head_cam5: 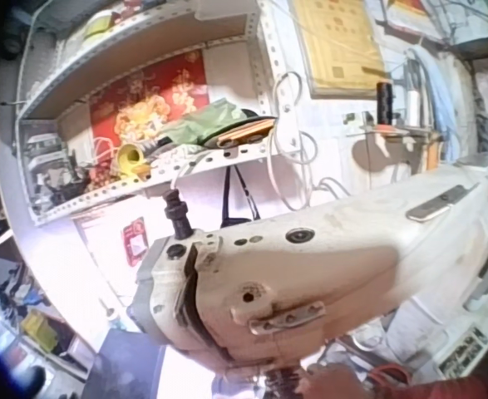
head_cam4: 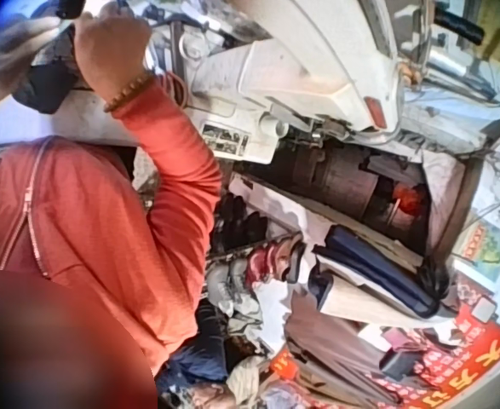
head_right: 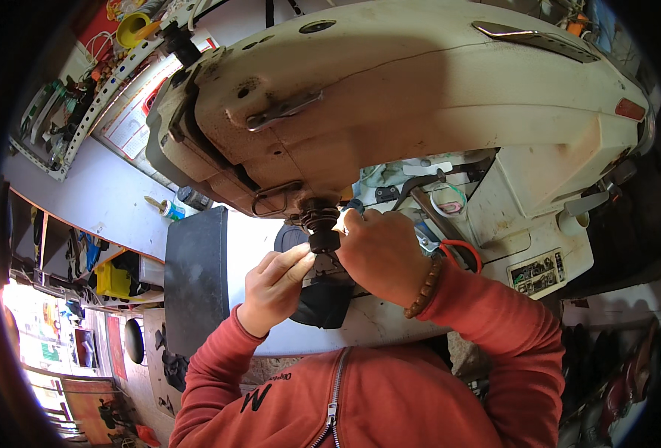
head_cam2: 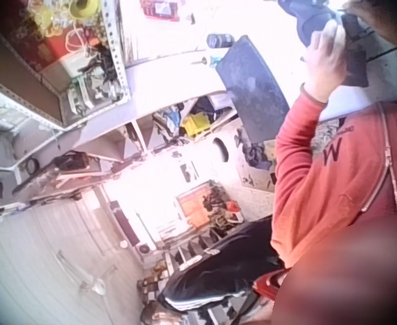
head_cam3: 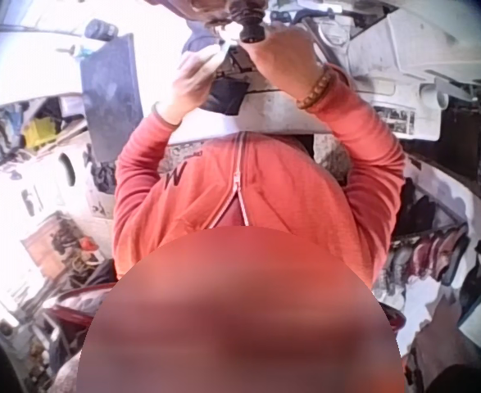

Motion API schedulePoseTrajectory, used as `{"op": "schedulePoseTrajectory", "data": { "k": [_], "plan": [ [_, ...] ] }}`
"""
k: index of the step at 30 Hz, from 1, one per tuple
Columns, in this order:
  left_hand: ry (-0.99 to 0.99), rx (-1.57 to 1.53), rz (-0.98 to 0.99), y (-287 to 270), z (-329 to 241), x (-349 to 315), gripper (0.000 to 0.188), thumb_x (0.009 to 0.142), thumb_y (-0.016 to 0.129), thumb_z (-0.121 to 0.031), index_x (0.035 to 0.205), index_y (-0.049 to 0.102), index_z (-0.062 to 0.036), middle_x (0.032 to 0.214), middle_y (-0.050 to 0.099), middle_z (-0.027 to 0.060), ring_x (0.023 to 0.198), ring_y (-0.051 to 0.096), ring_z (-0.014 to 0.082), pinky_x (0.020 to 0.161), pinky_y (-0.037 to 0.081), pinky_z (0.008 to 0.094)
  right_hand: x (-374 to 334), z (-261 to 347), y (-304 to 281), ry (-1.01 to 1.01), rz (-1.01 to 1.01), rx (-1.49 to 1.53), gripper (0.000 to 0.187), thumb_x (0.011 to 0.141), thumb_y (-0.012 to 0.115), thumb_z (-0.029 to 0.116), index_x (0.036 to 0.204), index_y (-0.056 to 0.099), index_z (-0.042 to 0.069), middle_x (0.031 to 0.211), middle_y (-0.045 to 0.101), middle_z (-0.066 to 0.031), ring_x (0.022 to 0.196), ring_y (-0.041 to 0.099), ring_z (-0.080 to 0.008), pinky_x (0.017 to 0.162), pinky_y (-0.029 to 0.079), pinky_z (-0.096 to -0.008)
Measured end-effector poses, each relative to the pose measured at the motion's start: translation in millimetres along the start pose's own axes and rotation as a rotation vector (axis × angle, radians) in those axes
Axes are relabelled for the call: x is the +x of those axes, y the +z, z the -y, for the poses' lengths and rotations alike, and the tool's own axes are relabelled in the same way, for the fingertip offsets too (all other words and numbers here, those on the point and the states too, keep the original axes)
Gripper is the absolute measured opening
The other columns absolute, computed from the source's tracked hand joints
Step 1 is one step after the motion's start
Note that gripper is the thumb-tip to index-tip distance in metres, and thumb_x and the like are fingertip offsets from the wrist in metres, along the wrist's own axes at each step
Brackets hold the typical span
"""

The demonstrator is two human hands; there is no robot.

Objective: The person uses a sewing machine to stitch a dark fabric piece. They guide the material under the needle, adjust the fabric with both hands, and trim excess thread with scissors. The work continues with repeated feeding and trimming actions.

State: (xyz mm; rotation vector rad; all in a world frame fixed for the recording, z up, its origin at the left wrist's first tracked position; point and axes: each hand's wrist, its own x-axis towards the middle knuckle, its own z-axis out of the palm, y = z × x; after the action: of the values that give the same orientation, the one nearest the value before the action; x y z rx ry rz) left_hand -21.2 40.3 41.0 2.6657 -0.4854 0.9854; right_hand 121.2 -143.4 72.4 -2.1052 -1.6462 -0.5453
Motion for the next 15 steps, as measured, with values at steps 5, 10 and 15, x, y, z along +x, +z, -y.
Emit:
{"op": "schedulePoseTrajectory", "data": {
  "k": [5,10,15],
  "plan": [
    [-0.019,-0.041,-0.001,4.2,2.6,-5.3,0.044,0.069,0.067,0.008,0.111,0.069,-0.0011,0.117,0.066,0.0123,0.073,0.062,0.0217,0.06,0.053,0.0317,-1.2,-0.1,0.3,0.03,0.024,0.021,0.004,0.087,0.063,0.014,0.089,0.066,0.012,0.067,0.058,-0.0095,0.06,0.061,-0.0287,0.051,0.044,-0.041],
    [-0.009,-0.036,-0.033,9.0,2.9,-6.9,0.044,0.068,0.068,0.009,0.111,0.068,-0.0004,0.118,0.066,0.0143,0.074,0.063,0.0224,0.061,0.053,0.0315,-1.2,0.9,4.3,0.064,-0.019,0.074,0.005,0.087,0.063,0.014,0.09,0.066,0.012,0.07,0.06,-0.0098,0.06,0.062,-0.0297,0.051,0.045,-0.0415],
    [-0.019,-0.015,-0.059,11.7,0.9,-7.5,0.045,0.068,0.068,0.01,0.112,0.067,-0.0003,0.118,0.066,0.0148,0.074,0.063,0.0231,0.063,0.053,0.0318,-1.8,-0.5,5.1,0.093,-0.006,0.125,0.005,0.086,0.063,0.013,0.09,0.066,0.011,0.073,0.062,-0.0098,0.062,0.063,-0.0305,0.051,0.046,-0.0418]
  ]
}}
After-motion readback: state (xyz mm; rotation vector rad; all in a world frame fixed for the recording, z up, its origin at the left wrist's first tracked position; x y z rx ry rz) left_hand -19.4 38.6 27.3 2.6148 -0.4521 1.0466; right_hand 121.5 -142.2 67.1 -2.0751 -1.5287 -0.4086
